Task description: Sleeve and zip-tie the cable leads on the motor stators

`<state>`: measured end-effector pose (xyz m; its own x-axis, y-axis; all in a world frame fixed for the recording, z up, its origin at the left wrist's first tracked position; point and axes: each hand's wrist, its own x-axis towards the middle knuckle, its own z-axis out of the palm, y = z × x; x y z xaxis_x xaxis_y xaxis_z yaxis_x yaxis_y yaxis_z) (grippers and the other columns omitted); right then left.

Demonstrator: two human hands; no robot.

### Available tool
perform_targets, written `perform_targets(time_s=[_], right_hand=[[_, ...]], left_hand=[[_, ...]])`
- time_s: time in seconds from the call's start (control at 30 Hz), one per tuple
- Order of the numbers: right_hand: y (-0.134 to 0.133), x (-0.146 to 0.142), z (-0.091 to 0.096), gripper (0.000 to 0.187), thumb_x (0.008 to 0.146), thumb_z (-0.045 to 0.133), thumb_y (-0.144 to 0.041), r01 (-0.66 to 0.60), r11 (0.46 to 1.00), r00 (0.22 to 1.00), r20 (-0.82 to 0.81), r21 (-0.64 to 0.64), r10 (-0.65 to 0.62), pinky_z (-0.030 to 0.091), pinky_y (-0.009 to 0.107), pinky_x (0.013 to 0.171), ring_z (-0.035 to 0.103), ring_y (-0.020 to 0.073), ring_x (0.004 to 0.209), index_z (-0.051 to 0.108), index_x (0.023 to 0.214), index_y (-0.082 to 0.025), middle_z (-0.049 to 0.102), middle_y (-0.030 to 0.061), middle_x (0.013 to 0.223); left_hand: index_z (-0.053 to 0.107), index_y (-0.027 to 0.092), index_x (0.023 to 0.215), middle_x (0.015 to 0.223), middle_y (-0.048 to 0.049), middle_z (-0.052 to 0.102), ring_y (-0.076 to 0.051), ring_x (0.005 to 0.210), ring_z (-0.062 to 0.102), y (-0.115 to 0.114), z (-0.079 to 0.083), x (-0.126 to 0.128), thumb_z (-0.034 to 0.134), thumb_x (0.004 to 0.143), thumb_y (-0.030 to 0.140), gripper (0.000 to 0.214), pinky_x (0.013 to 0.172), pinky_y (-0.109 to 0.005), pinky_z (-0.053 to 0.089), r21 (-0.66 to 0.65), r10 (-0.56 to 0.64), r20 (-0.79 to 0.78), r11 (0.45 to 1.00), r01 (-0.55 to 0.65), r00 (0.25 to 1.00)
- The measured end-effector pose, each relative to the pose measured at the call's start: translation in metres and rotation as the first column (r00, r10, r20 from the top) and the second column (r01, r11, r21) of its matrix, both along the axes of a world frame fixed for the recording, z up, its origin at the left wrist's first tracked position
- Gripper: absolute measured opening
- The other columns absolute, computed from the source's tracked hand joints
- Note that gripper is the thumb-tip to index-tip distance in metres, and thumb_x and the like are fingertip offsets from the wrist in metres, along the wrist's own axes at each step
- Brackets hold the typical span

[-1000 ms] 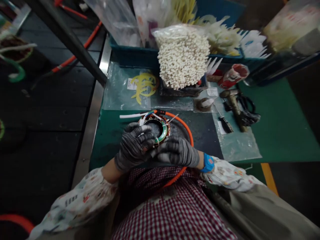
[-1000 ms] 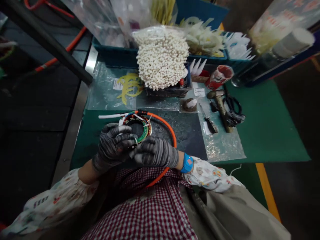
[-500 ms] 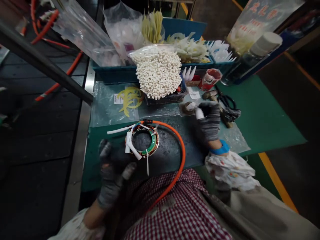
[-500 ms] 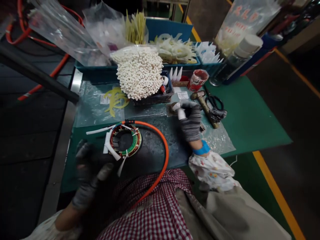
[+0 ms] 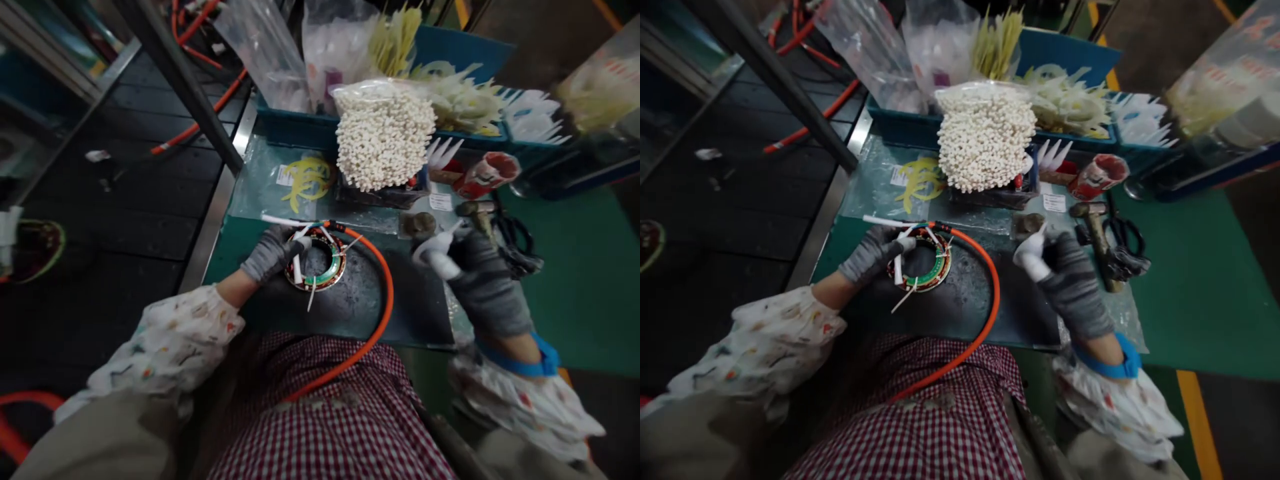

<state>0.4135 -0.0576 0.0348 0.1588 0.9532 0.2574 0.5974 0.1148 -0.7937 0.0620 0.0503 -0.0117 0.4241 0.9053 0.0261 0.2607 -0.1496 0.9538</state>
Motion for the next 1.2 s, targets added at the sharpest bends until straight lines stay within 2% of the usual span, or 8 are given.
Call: perform_targets(time_s=[0.1,0.27,0.4,0.53,0.63,0.77,1.1,1.2], right_hand=[[-0.046,-0.061,-0.009,0.017,0.106,0.076,-0.048,-0.219,0.971,0.971,-0.115,-0.097,0.208,0.071,0.041,0.072,0.079,0.0247,0.077,0.074,0.11,-0.032,0.083,0.0023,0.093],[-0.085,-0.121,-0.043,0.031,0.107,0.076,-0.038,-0.277,0.959,0.953,-0.143,-0.064,0.266,0.077,0.045,0.096,0.091,0.029,0.104,0.08,0.137,-0.03,0.092,0.0071,0.12],[-0.092,-0.116,-0.039,0.033,0.109,0.076,-0.034,-0.312,0.948,0.95,-0.038,-0.066,0.311,0.077,0.042,0.097,0.09,0.0286,0.111,0.085,0.14,-0.034,0.09,0.0052,0.133],[-0.088,-0.115,-0.021,0.024,0.107,0.078,-0.043,-0.284,0.958,0.932,0.245,0.04,0.266,0.075,0.038,0.072,0.088,0.0275,0.085,0.091,0.121,-0.028,0.092,0.0077,0.107],[-0.082,-0.121,-0.012,0.026,0.109,0.077,-0.047,-0.244,0.961,0.92,0.346,0.132,0.186,0.067,0.032,0.059,0.082,0.0223,0.068,0.09,0.111,-0.024,0.089,0.0056,0.088],[-0.074,-0.125,-0.002,0.021,0.111,0.073,-0.039,-0.276,0.943,0.915,0.349,0.185,0.2,0.066,0.033,0.061,0.082,0.0233,0.071,0.088,0.11,-0.025,0.089,0.0052,0.091],[-0.073,-0.097,0.005,0.025,0.11,0.072,-0.045,-0.244,0.968,0.877,0.438,0.055,0.196,0.056,0.032,0.054,0.074,0.0194,0.06,0.09,0.101,-0.029,0.082,0.0003,0.074],[-0.068,-0.088,0.009,0.028,0.108,0.073,-0.047,-0.178,0.982,0.898,0.418,0.057,0.139,0.06,0.036,0.057,0.075,0.0234,0.062,0.087,0.093,-0.029,0.079,0.0027,0.071]], left_hand=[[0.087,0.017,0.122,0.112,-0.0116,0.09,-0.035,0.106,0.085,0.004,0.003,-0.004,0.073,0.094,0.045,0.041,0.093,-0.049,0.073,0.052,-0.028,-0.085,0.998,0.032,0.996],[0.077,0.023,0.146,0.142,-0.0118,0.084,-0.032,0.133,0.08,-0.044,0.014,-0.005,0.068,0.105,0.037,0.044,0.119,-0.05,0.067,0.458,0.034,-0.137,0.888,0.033,0.99],[0.065,0.03,0.163,0.153,-0.0087,0.079,-0.031,0.15,0.071,-0.084,0.019,-0.009,0.061,0.116,0.046,0.05,0.132,-0.052,0.058,0.679,0.023,-0.104,0.732,0.054,0.994],[0.064,0.034,0.165,0.162,-0.0076,0.074,-0.034,0.158,0.065,-0.098,0.018,-0.02,0.04,0.12,0.061,0.057,0.136,-0.059,0.053,0.623,0.064,-0.218,0.778,0.088,0.974],[0.06,0.036,0.168,0.162,-0.0072,0.073,-0.033,0.16,0.064,-0.1,0.019,-0.024,0.04,0.121,0.06,0.057,0.135,-0.056,0.054,0.647,0.042,-0.226,0.753,0.117,0.973],[0.051,0.037,0.174,0.161,-0.0081,0.074,-0.032,0.158,0.065,-0.099,0.022,-0.022,0.045,0.121,0.055,0.057,0.131,-0.051,0.058,0.729,0.038,-0.21,0.672,0.13,0.977],[0.071,0.021,0.149,0.149,-0.0116,0.081,-0.029,0.146,0.075,-0.085,0.051,0.006,0.058,0.119,0.043,0.04,0.122,-0.04,0.063,0.767,0.104,-0.387,0.588,0.257,0.916],[0.07,0.021,0.152,0.154,-0.0126,0.078,-0.032,0.149,0.073,-0.073,0.063,0.026,0.055,0.119,0.044,0.043,0.123,-0.044,0.061,0.706,0.047,-0.485,0.611,0.359,0.873]])
